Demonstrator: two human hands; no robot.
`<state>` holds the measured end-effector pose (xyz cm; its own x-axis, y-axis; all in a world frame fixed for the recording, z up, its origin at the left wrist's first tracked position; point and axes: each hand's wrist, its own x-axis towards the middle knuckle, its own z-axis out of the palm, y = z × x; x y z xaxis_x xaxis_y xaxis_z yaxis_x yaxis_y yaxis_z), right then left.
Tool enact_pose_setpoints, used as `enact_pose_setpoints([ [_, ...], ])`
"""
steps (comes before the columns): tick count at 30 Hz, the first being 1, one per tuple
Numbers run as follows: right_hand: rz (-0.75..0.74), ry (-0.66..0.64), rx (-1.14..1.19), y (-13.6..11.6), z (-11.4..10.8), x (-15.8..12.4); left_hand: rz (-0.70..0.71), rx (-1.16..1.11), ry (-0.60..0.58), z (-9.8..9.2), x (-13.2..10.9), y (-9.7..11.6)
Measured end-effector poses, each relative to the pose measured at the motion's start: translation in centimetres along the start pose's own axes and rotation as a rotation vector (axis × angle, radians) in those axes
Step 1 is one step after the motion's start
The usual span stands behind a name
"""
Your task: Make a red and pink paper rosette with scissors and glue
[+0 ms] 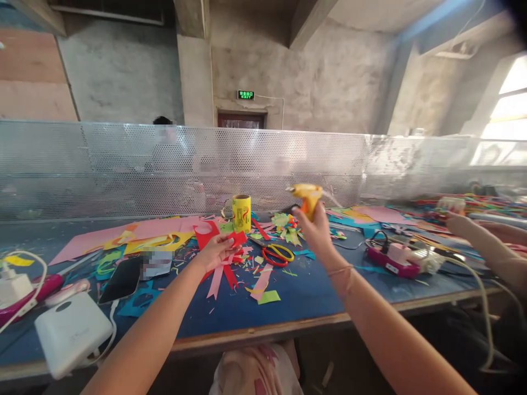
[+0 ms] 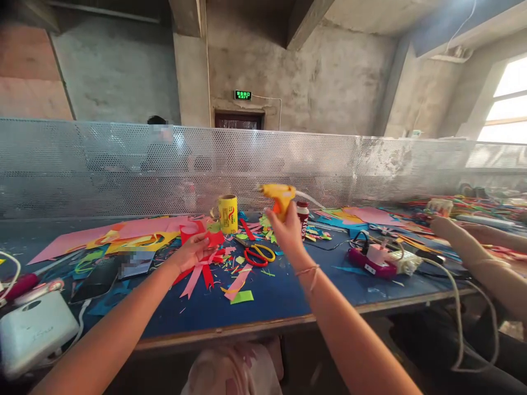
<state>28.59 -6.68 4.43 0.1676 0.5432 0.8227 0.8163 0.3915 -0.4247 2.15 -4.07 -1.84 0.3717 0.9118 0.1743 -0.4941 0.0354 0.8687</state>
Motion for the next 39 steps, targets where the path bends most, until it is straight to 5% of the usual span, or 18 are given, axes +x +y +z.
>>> enact_pose_setpoints([
  [3,0.123,-0.115,-0.04,0.3,3.9,-3.2,0.011,0.007,0.074,-0.1,0.3,0.0],
  [8,0.053,-0.181,-0.314,1.8,6.8,-5.8,-0.038,-0.001,0.117,0.0,0.5,-0.1],
  [23,0.012,-0.352,-0.507,1.5,6.7,-6.4,-0.138,0.047,0.132,0.2,0.4,-0.3],
  [39,-0.001,-0.374,-0.535,1.7,6.7,-6.4,-0.119,0.05,0.164,0.2,0.4,-0.1],
])
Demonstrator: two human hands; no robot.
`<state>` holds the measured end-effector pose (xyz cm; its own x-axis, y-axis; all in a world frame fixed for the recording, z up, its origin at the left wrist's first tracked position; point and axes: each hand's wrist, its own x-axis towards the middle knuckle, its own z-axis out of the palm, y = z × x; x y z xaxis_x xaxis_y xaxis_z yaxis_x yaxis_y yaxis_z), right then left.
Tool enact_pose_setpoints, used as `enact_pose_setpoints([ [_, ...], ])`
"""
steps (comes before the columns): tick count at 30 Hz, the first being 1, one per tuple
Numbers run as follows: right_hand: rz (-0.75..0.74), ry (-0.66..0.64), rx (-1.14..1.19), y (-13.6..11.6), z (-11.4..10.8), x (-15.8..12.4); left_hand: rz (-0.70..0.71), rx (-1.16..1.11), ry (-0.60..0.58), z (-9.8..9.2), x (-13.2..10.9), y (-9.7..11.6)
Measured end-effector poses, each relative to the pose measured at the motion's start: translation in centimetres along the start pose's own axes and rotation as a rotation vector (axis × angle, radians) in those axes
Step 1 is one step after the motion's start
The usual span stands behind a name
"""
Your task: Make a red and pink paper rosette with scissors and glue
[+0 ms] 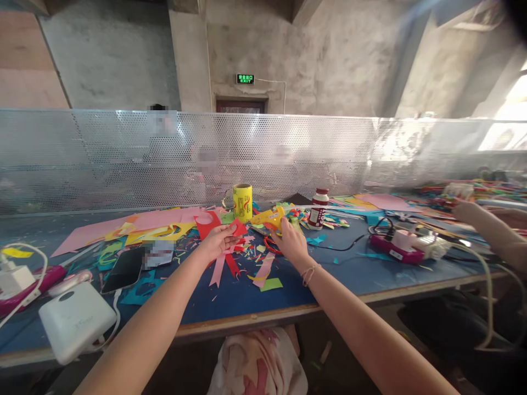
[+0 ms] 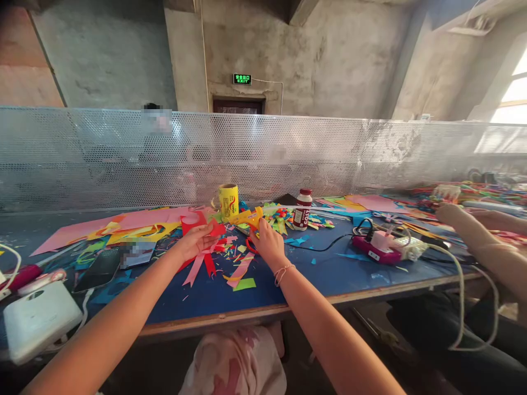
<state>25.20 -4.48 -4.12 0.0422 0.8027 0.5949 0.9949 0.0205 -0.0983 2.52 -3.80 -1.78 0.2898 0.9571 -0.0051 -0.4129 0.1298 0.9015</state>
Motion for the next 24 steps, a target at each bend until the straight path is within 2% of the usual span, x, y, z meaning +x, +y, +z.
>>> enact_pose_setpoints([
  [14,-0.044,0.035,0.009,0.13,0.18,-0.02,0.011,-0.025,0.042,-0.55,0.42,0.03],
  [24,-0.063,0.073,0.003,0.2,-0.04,-0.11,-0.007,-0.033,0.097,0.04,-0.13,0.68],
])
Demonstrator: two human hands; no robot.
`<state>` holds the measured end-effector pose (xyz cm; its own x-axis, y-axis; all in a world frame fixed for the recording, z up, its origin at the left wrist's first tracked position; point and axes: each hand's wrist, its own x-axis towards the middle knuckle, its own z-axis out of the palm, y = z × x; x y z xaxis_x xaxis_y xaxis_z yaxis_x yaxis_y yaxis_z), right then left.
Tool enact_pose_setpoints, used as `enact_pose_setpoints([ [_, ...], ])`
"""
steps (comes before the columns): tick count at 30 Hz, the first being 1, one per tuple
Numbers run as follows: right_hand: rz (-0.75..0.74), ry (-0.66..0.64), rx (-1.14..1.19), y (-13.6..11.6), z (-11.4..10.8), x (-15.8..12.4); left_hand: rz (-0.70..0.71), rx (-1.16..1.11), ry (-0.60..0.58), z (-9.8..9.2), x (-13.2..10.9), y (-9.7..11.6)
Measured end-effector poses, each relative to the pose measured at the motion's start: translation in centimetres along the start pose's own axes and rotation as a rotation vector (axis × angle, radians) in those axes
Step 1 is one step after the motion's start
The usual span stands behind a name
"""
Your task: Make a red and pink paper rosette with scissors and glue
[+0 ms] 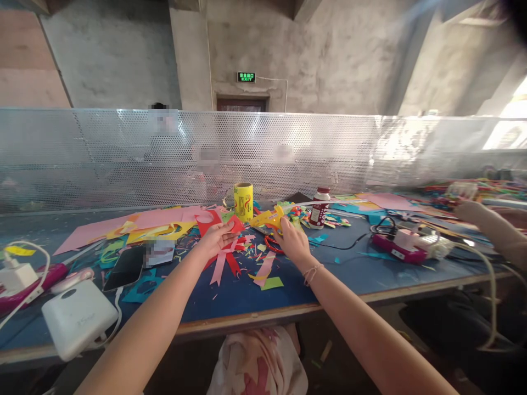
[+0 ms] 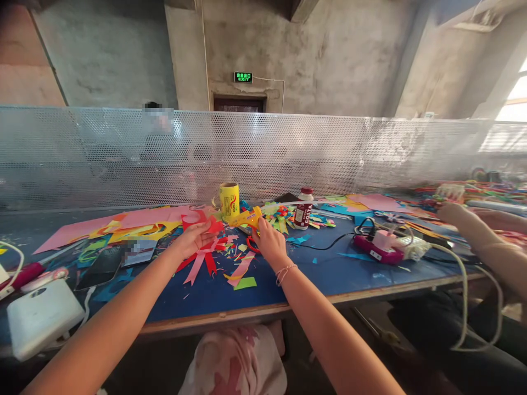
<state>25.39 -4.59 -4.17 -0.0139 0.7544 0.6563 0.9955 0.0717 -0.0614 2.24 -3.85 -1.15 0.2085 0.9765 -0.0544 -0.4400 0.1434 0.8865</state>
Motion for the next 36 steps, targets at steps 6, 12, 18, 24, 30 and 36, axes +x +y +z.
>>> enact_pose_setpoints([
  [6,-0.014,0.015,0.001,0.07,-0.13,-0.02,0.0,0.002,0.018,-0.01,-0.01,0.03],
  [12,-0.022,0.028,-0.02,0.11,-0.44,-0.09,0.014,0.006,0.026,-0.11,0.11,0.01],
  [18,0.043,0.025,-0.044,0.15,-0.24,-0.05,0.035,0.037,0.02,-0.31,0.25,-0.08],
  [24,0.071,0.014,-0.028,0.3,0.07,0.11,0.062,0.058,0.026,-0.35,0.3,-0.23],
  [30,0.07,0.004,-0.01,0.28,-0.13,0.06,0.075,0.07,0.074,-0.21,0.25,-0.24],
  [36,0.067,0.017,-0.001,0.35,-0.09,0.04,0.087,0.07,0.083,-0.27,0.27,-0.3],
])
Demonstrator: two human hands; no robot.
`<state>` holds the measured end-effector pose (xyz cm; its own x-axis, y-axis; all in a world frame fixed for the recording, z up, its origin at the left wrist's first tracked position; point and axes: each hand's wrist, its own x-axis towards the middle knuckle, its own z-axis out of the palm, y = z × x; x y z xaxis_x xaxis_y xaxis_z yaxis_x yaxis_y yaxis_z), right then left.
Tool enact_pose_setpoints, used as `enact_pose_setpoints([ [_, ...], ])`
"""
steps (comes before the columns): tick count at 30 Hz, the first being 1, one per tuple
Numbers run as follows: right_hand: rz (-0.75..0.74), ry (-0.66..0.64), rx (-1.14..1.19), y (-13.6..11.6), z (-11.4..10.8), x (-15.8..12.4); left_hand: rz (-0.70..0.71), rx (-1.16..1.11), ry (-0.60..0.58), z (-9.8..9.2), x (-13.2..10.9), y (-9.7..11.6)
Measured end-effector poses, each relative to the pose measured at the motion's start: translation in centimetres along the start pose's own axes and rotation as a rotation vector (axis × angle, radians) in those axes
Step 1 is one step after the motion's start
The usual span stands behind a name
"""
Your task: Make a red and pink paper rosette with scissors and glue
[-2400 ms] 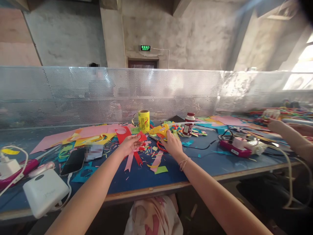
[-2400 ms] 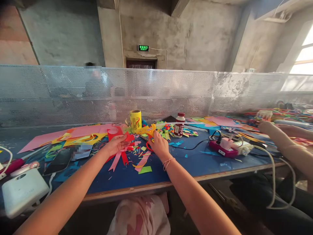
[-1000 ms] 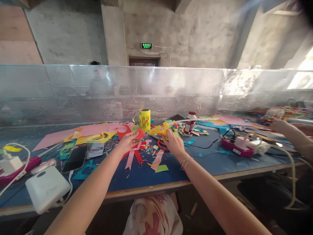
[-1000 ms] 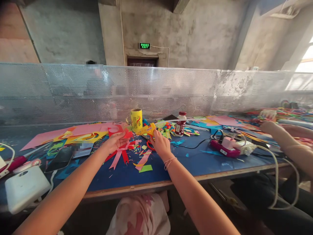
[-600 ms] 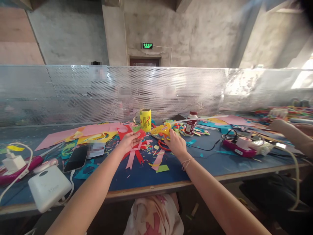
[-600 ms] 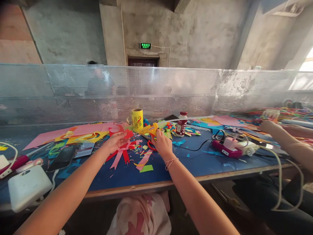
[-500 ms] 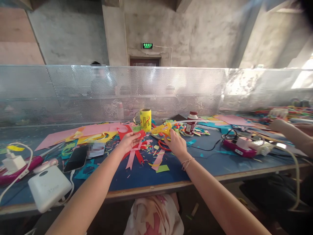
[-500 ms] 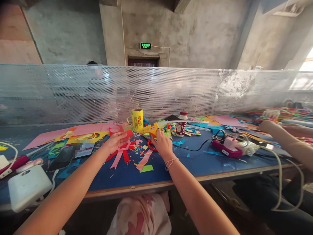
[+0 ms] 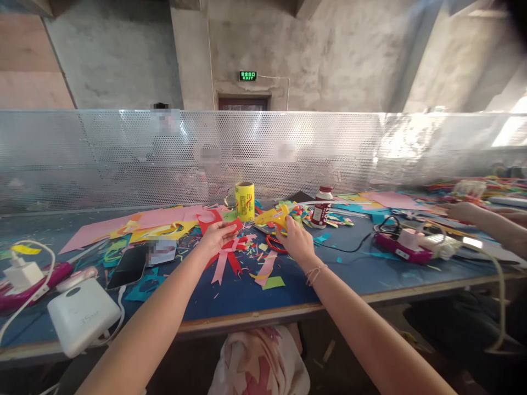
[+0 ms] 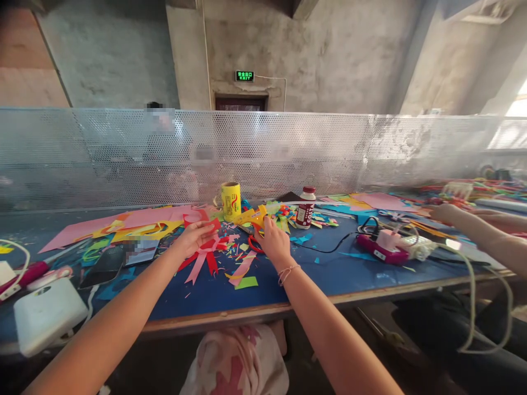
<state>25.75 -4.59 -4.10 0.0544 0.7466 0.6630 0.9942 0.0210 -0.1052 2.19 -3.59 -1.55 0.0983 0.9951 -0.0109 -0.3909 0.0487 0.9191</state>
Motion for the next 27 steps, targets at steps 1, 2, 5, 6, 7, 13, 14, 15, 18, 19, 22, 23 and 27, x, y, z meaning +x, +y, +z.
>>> enact_pose_setpoints([
  [1,0.0,0.003,0.0,0.0,0.0,0.0,0.004,0.002,0.0,0.0,0.0,0.0],
  [2,-0.001,0.005,0.002,0.0,0.0,0.0,0.007,0.006,0.0,-0.1,0.1,-0.1],
  [5,-0.008,0.013,0.015,0.0,0.0,0.0,0.018,0.02,0.007,-0.2,0.1,-0.1],
  [6,-0.008,0.018,0.019,0.0,0.0,0.0,0.022,0.025,0.009,-0.2,0.1,-0.1],
  [7,-0.007,0.024,0.022,-0.1,0.0,0.0,0.026,0.033,0.011,-0.1,0.1,-0.1],
  [13,0.0,0.088,0.047,-0.3,0.1,-0.1,0.043,0.095,-0.001,0.2,0.0,-0.3],
  [14,-0.007,0.094,0.05,-0.3,0.1,-0.2,0.051,0.101,-0.005,0.2,-0.1,-0.3],
  [15,-0.016,0.097,0.052,-0.4,0.2,-0.2,0.057,0.105,-0.007,0.3,-0.1,-0.4],
  [18,-0.047,0.093,0.051,-0.7,0.2,-0.3,0.056,0.119,-0.007,0.4,-0.1,-0.6],
  [19,-0.054,0.089,0.049,-0.8,0.1,-0.3,0.052,0.126,-0.003,0.5,-0.1,-0.7],
  [22,-0.065,0.073,0.043,-1.1,-0.1,-0.4,0.038,0.158,0.013,0.7,-0.2,-0.7],
  [23,-0.065,0.067,0.041,-1.2,-0.1,-0.4,0.035,0.168,0.016,0.8,-0.2,-0.7],
  [27,-0.066,0.059,0.03,-1.3,-0.4,-0.4,0.025,0.189,0.024,0.9,-0.2,-0.7],
])
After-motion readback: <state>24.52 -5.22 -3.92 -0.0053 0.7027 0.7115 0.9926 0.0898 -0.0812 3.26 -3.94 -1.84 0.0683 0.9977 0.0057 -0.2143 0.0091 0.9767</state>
